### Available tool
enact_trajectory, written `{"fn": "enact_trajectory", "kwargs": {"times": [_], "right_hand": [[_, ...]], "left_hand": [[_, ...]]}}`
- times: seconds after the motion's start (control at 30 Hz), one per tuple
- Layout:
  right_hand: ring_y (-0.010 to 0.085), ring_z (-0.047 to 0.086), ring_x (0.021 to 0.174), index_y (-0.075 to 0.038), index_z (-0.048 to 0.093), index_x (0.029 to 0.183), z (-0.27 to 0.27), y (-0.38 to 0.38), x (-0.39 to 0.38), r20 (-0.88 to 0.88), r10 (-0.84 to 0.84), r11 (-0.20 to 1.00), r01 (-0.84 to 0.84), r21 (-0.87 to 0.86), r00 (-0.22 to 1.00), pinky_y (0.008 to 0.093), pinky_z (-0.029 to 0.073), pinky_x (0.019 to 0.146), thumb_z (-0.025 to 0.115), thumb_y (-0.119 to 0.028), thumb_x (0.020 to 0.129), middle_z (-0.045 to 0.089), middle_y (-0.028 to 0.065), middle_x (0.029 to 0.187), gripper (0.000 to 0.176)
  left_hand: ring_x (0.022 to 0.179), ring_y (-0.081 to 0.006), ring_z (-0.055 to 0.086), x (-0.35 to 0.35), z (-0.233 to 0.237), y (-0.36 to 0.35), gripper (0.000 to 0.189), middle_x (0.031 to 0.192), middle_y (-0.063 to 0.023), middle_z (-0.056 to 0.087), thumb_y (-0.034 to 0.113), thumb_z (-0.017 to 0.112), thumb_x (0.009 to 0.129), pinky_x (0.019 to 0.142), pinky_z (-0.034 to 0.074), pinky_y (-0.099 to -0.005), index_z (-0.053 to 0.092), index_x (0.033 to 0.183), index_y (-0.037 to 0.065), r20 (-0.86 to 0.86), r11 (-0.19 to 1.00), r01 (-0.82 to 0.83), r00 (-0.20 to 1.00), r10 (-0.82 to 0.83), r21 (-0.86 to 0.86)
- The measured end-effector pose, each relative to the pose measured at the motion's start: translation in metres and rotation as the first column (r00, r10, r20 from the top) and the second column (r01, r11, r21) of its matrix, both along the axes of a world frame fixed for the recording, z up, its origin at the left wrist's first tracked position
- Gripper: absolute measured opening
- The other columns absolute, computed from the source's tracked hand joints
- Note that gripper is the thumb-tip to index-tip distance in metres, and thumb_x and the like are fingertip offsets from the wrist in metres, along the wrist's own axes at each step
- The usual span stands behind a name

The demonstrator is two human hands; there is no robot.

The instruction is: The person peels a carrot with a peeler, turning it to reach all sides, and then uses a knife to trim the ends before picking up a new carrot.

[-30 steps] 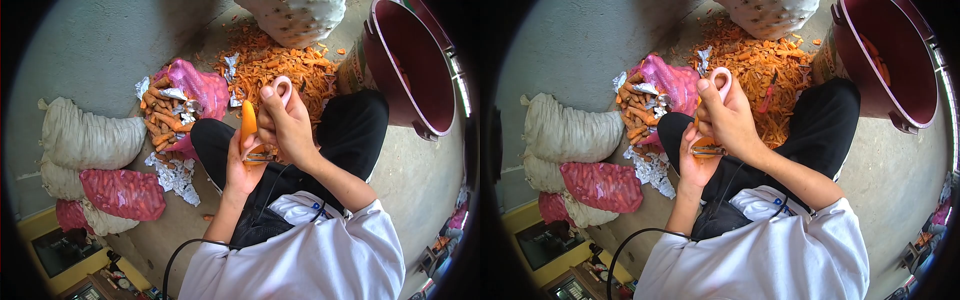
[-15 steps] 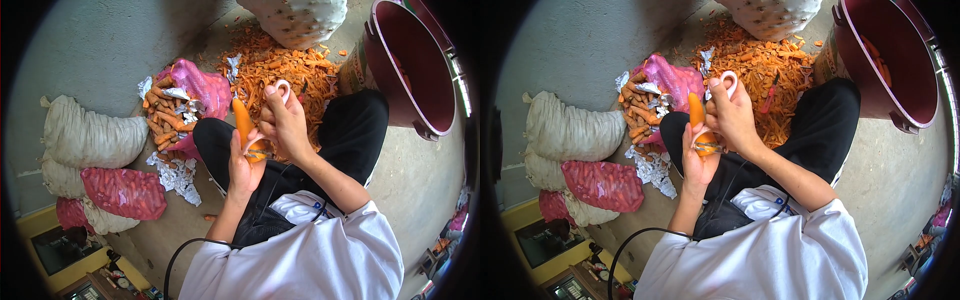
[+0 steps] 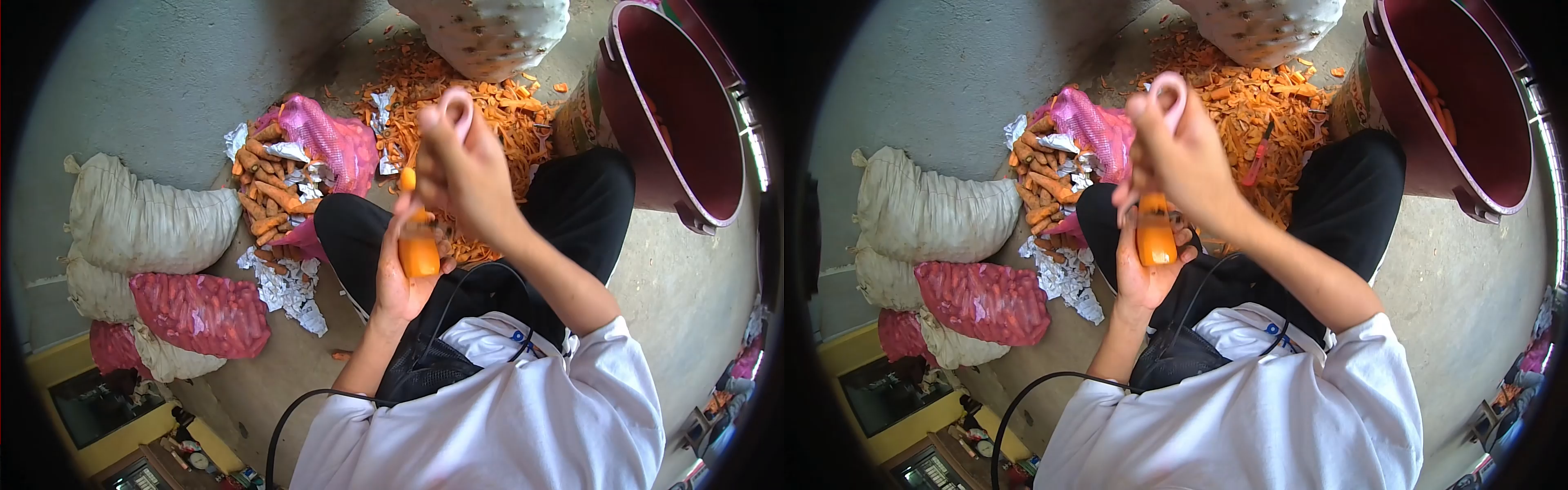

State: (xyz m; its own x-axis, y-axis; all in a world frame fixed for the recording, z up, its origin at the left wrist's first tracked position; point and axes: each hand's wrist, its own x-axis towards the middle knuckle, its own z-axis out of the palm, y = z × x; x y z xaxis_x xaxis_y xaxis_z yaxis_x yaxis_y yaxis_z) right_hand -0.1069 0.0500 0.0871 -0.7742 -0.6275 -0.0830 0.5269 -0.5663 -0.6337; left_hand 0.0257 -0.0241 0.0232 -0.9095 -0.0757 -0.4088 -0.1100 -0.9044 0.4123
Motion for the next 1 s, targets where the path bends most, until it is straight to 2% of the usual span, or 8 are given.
{"fn": "enact_trajectory", "kwargs": {"times": [0.1, 0.13, 0.23, 0.43, 0.7, 0.83, 0.9, 1.0], "right_hand": [[0.0063, 0.039, 0.042, -0.011, 0.034, 0.099, -0.003, 0.008, 0.026, 0.076, 0.074, 0.997, -0.076, 0.032, 0.994, 0.0261, 0.048, 0.039, 0.054, -0.027, 0.093, 0.04, -0.0008, 0.063, 0.026], [0.0027, 0.026, 0.04, -0.013, 0.034, 0.092, 0.002, 0.006, 0.031, 0.095, 0.024, 0.997, -0.031, 0.068, 0.995, 0.0191, 0.023, 0.035, 0.049, -0.023, 0.096, 0.033, -0.0044, 0.057, 0.019], [0.0046, 0.038, 0.046, -0.011, 0.037, 0.098, -0.017, 0.011, 0.024, 0.08, 0.09, 0.994, -0.094, 0.047, 0.993, 0.0193, 0.037, 0.039, 0.054, -0.026, 0.093, 0.04, -0.0019, 0.065, 0.023], [0.0047, 0.036, 0.041, -0.011, 0.034, 0.087, -0.083, -0.024, -0.083, -0.341, -0.326, 0.88, 0.415, 0.23, 0.882, 0.0237, 0.047, 0.04, 0.051, -0.025, 0.094, 0.035, -0.0038, 0.056, 0.023], [0.0069, 0.038, 0.041, -0.011, 0.034, 0.091, -0.025, 0.002, -0.02, 0.007, -0.115, 0.993, 0.116, -0.015, 0.993, 0.0305, 0.051, 0.042, 0.052, -0.024, 0.094, 0.037, -0.0016, 0.058, 0.022], [0.0048, 0.034, 0.039, -0.012, 0.033, 0.092, -0.007, 0.012, 0.022, 0.144, 0.028, 0.998, -0.02, -0.062, 0.989, 0.0255, 0.046, 0.038, 0.051, -0.024, 0.095, 0.036, -0.0024, 0.058, 0.021], [0.0048, 0.036, 0.04, -0.012, 0.033, 0.093, -0.004, 0.014, 0.03, 0.153, 0.04, 0.998, -0.03, -0.063, 0.987, 0.0235, 0.043, 0.037, 0.051, -0.023, 0.095, 0.037, -0.0019, 0.059, 0.021], [0.006, 0.038, 0.039, -0.011, 0.034, 0.093, -0.006, 0.013, 0.037, 0.099, 0.036, 0.998, -0.042, 0.05, 0.994, 0.0221, 0.04, 0.036, 0.052, -0.025, 0.094, 0.039, -0.0017, 0.059, 0.023]], "left_hand": [[0.082, -0.0168, 0.054, 0.002, -0.002, 0.002, 0.039, 0.095, -0.0021, 0.056, 0.045, 0.038, 0.095, 0.064, 0.042, -0.0317, 0.051, 0.11, 0.012, 0.071, 0.993, -0.032, 0.997, 0.04, -0.112], [0.082, -0.0168, 0.054, 0.002, -0.003, 0.003, 0.039, 0.095, -0.0022, 0.056, 0.045, 0.037, 0.095, 0.064, 0.042, -0.0315, 0.05, 0.111, 0.012, 0.058, 0.991, -0.02, 0.998, 0.028, -0.135], [0.082, -0.0167, 0.054, 0.0, -0.003, 0.004, 0.039, 0.096, -0.0024, 0.056, 0.045, 0.036, 0.096, 0.062, 0.043, -0.0309, 0.049, 0.112, 0.013, 0.01, 0.976, 0.005, 1.0, -0.003, -0.216], [0.077, -0.016, 0.046, 0.014, 0.007, 0.012, 0.049, 0.089, -0.0048, 0.045, 0.05, 0.035, 0.095, 0.062, 0.041, -0.0299, 0.046, 0.115, 0.005, 0.108, 0.933, 0.14, 0.988, -0.11, -0.331], [0.079, -0.0166, 0.049, 0.005, -0.009, -0.004, 0.041, 0.087, -0.0045, 0.053, 0.04, 0.043, 0.095, 0.067, 0.042, -0.0315, 0.05, 0.117, 0.007, 0.106, 0.967, 0.036, 0.992, -0.064, 0.25], [0.079, -0.0153, 0.058, -0.004, 0.008, 0.003, 0.037, 0.091, -0.001, 0.058, 0.046, 0.038, 0.096, 0.069, 0.047, -0.0329, 0.052, 0.112, 0.016, 0.241, 0.999, -0.034, 0.97, 0.033, 0.001], [0.103, -0.0186, 0.053, -0.001, -0.008, -0.005, 0.038, 0.109, -0.0029, 0.057, 0.045, 0.041, 0.094, 0.083, 0.047, -0.0392, 0.051, 0.116, 0.016, -0.024, 0.993, 0.038, 0.999, -0.036, 0.113], [0.092, -0.0163, 0.055, -0.001, 0.006, 0.007, 0.038, 0.102, -0.0011, 0.057, 0.046, 0.039, 0.095, 0.076, 0.047, -0.0359, 0.051, 0.115, 0.016, 0.072, 0.999, -0.025, 0.997, 0.026, -0.02]]}}
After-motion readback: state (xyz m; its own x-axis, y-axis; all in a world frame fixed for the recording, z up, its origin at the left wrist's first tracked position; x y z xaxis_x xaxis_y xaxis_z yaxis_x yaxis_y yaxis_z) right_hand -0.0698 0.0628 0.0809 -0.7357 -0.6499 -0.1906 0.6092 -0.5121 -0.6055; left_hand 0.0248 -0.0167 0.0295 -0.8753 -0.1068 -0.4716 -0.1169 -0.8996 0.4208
